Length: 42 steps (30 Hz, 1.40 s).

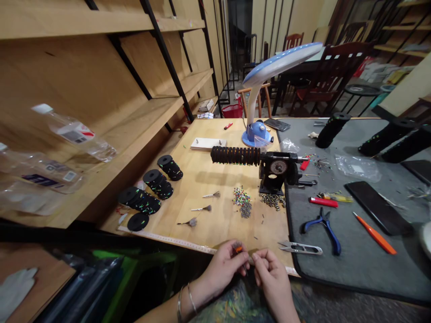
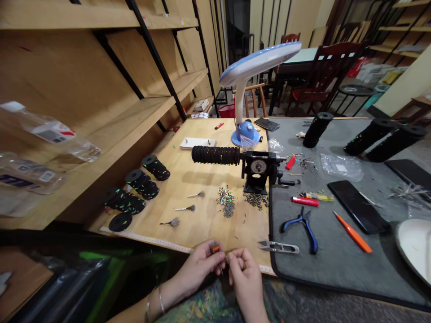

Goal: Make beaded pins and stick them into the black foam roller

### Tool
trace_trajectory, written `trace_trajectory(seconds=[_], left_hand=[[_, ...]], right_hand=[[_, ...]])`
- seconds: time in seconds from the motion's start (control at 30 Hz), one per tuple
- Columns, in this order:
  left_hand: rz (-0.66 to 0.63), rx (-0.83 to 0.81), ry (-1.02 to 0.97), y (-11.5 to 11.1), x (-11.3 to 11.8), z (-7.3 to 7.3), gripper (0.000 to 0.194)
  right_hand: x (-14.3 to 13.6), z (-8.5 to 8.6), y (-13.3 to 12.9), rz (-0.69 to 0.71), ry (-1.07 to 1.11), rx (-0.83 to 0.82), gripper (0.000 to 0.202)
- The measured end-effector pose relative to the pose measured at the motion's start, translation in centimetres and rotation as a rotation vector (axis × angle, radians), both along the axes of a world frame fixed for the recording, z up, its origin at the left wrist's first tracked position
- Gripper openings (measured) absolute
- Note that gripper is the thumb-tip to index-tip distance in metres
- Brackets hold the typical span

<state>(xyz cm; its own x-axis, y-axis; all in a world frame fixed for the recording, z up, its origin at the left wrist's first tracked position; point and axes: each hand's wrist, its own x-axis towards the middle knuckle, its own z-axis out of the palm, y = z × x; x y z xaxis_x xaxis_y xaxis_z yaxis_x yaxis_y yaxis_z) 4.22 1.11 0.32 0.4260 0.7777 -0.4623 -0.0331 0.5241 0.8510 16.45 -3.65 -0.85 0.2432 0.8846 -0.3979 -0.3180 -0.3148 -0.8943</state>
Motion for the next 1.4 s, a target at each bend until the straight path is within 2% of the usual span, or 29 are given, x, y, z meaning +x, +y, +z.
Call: trace_trajectory(seconds=[0.33, 1.03, 1.4], left_hand=[[0.037, 0.014, 0.014, 0.07, 0.11, 0.37, 0.038], [0.037, 0.039, 0.042, 0.13, 0.09, 0.16, 0.04], [-0.017, 0.161, 0.128, -0.33, -0.01, 0.02, 0.033]], right_hand=[[-0.14, 0.5, -0.34, 0.038, -0.018, -0.024, 0.056], [-0.27, -0.01, -0.27, 0.054, 0.005, -0.026, 0.054], [-0.02, -0.1, 0.04, 0.023, 0.027, -0.028, 0.055]])
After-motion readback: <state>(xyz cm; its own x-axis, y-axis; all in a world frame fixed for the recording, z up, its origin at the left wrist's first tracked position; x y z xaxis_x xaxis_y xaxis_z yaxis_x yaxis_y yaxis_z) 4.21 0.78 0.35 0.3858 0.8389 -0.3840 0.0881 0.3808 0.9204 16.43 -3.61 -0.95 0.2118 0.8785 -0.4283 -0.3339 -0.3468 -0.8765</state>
